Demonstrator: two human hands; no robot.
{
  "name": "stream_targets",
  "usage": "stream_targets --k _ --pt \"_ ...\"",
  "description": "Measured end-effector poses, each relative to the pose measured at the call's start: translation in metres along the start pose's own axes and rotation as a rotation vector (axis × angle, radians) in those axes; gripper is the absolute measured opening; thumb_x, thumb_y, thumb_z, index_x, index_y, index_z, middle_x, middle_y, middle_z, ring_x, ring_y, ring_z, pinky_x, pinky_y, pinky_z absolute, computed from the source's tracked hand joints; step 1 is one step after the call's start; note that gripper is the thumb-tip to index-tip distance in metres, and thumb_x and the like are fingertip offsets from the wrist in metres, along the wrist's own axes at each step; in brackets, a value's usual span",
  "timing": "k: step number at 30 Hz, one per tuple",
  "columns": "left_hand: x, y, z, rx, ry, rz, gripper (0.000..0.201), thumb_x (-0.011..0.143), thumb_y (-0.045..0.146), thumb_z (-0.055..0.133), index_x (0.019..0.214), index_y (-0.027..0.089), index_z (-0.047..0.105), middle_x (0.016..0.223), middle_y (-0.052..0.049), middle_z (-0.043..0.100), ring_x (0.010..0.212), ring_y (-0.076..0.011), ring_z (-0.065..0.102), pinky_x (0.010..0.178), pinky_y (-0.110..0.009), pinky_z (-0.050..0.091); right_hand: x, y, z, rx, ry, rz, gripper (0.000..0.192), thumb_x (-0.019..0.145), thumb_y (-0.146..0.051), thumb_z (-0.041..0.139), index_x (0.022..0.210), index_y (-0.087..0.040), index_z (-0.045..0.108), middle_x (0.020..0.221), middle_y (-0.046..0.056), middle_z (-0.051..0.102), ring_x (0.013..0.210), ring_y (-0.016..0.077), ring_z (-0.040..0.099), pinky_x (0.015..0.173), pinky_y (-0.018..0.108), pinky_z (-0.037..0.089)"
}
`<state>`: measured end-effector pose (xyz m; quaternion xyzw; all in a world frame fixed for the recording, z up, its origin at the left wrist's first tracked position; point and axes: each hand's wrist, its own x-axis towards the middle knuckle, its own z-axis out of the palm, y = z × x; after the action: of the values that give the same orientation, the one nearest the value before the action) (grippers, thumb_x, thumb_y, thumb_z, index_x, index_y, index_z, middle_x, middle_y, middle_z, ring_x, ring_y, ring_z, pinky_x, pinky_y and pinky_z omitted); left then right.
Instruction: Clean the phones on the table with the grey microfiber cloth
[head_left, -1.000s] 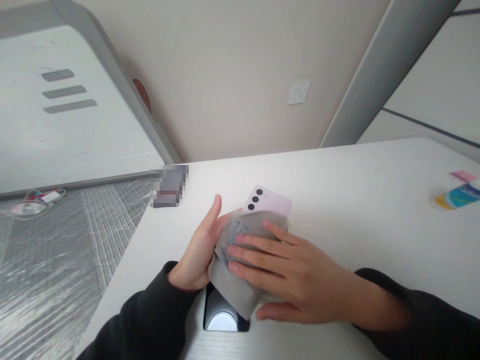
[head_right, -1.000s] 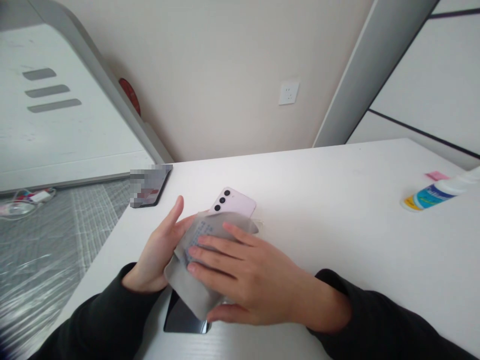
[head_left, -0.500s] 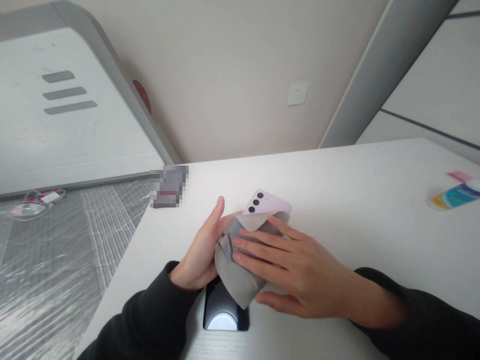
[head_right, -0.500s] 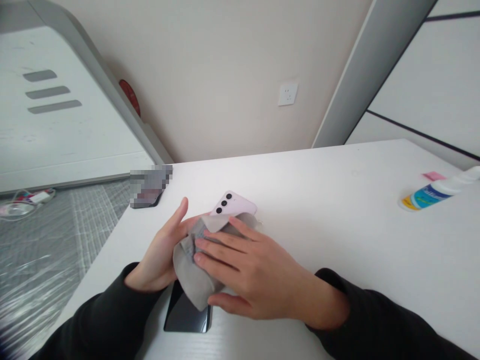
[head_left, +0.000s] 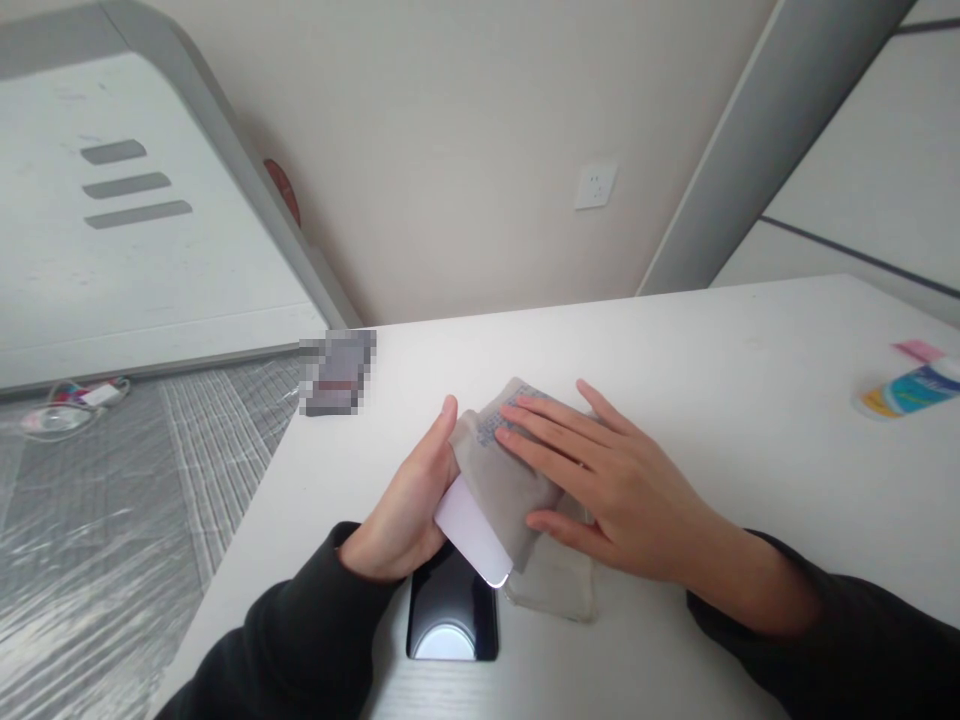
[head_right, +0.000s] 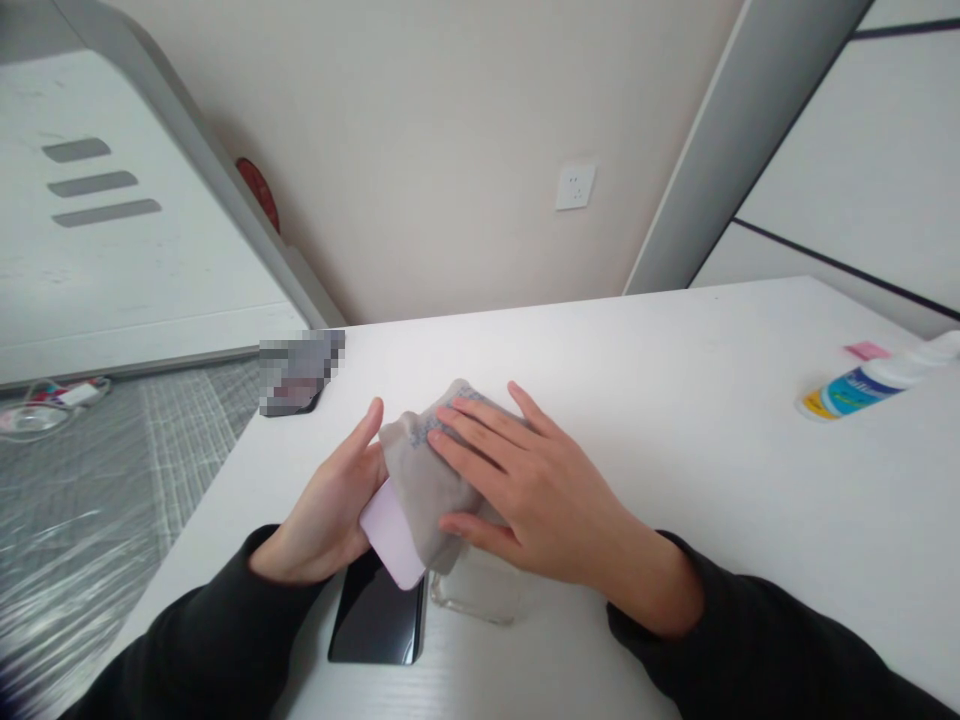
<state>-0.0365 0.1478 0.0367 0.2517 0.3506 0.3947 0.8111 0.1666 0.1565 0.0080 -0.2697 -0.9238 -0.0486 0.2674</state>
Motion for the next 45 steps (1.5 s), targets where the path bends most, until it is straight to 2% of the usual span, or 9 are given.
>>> stream_targets --k 9,11,14,19,26,32,36,42,45 --pt "0.0 0.0 -0.003 0.051 -0.041 -0.025 0.071 0.107 0.058 0.021 0.143 0.01 0.058 0.116 -0.017 0.077 0.108 -0.0288 0.074 0.103 -0.038 0.05 0.001 0.012 -0.004 0.043 -0.01 -0.046 0.077 0.1 -0.069 0.043 0.138 -0.004 0.059 0.139 0.026 0.064 0.133 0.0363 0.06 0.116 0.065 0.043" --pt "0.001 0.0 -0.004 0.062 -0.021 -0.025 0.071 0.107 0.059 0.022 0.143 0.01 0.058 0.117 -0.016 0.077 0.111 -0.0291 0.073 0.105 -0.039 0.049 0.0 0.016 -0.006 0.054 -0.044 -0.078 0.066 0.101 -0.056 0.052 0.142 -0.004 0.056 0.141 0.024 0.064 0.135 0.0347 0.059 0.118 0.064 0.042" --pt "0.001 -0.002 -0.004 0.105 0.027 -0.026 0.067 0.107 0.058 0.027 0.144 0.012 0.059 0.122 -0.015 0.077 0.117 -0.0291 0.07 0.11 -0.039 0.046 -0.001 0.021 -0.009 0.053 -0.065 -0.105 0.05 0.096 -0.019 0.052 0.144 -0.007 0.055 0.143 0.02 0.064 0.136 0.0306 0.06 0.118 0.061 0.043" --pt "-0.002 -0.009 -0.004 0.218 0.052 0.002 0.064 0.102 0.063 0.044 0.143 0.018 0.063 0.13 -0.011 0.075 0.131 -0.031 0.062 0.117 -0.042 0.039 -0.002 0.022 -0.007 -0.03 0.087 -0.162 0.047 0.092 0.003 0.041 0.128 -0.013 0.067 0.125 0.012 0.077 0.122 0.02 0.07 0.115 0.049 0.05" --pt "-0.003 -0.01 -0.007 0.373 -0.062 0.099 0.068 0.097 0.071 0.048 0.138 0.021 0.068 0.142 -0.007 0.068 0.145 -0.0317 0.048 0.124 -0.042 0.028 -0.002 0.014 -0.012 -0.08 0.262 -0.123 0.025 0.102 -0.005 0.052 0.116 -0.014 0.071 0.11 0.007 0.082 0.105 0.0174 0.076 0.107 0.04 0.058" --pt "-0.004 -0.008 -0.013 0.61 -0.079 0.128 0.072 0.1 0.072 0.034 0.134 0.019 0.069 0.144 -0.006 0.067 0.148 -0.0281 0.044 0.124 -0.039 0.029 0.0 0.011 -0.011 -0.103 0.284 -0.08 0.02 0.102 -0.007 0.054 0.104 -0.014 0.073 0.1 0.007 0.081 0.094 0.0191 0.075 0.098 0.04 0.061" --pt "-0.004 -0.011 -0.016 0.572 -0.091 0.095 0.071 0.101 0.071 0.035 0.135 0.019 0.068 0.141 -0.007 0.069 0.148 -0.0278 0.044 0.124 -0.039 0.03 0.003 0.011 -0.012 -0.148 0.256 -0.092 0.023 0.103 -0.007 0.052 0.105 -0.014 0.074 0.102 0.008 0.081 0.095 0.0195 0.074 0.097 0.04 0.061" --pt "-0.005 -0.013 -0.016 0.449 -0.067 0.106 0.061 0.101 0.065 0.043 0.131 0.02 0.071 0.134 -0.007 0.073 0.147 -0.026 0.046 0.125 -0.035 0.024 0.005 0.01 -0.013 -0.208 0.254 -0.094 0.025 0.103 -0.007 0.051 0.1 -0.016 0.074 0.093 0.008 0.079 0.087 0.0195 0.073 0.076 0.032 0.06" --pt "-0.004 -0.013 -0.015 0.423 -0.082 0.095 0.059 0.101 0.064 0.045 0.128 0.02 0.073 0.132 -0.008 0.073 0.147 -0.0257 0.046 0.126 -0.033 0.022 0.006 0.012 -0.012 -0.179 0.229 -0.118 0.028 0.105 -0.008 0.048 0.1 -0.016 0.074 0.095 0.008 0.08 0.088 0.0192 0.073 0.081 0.033 0.061"
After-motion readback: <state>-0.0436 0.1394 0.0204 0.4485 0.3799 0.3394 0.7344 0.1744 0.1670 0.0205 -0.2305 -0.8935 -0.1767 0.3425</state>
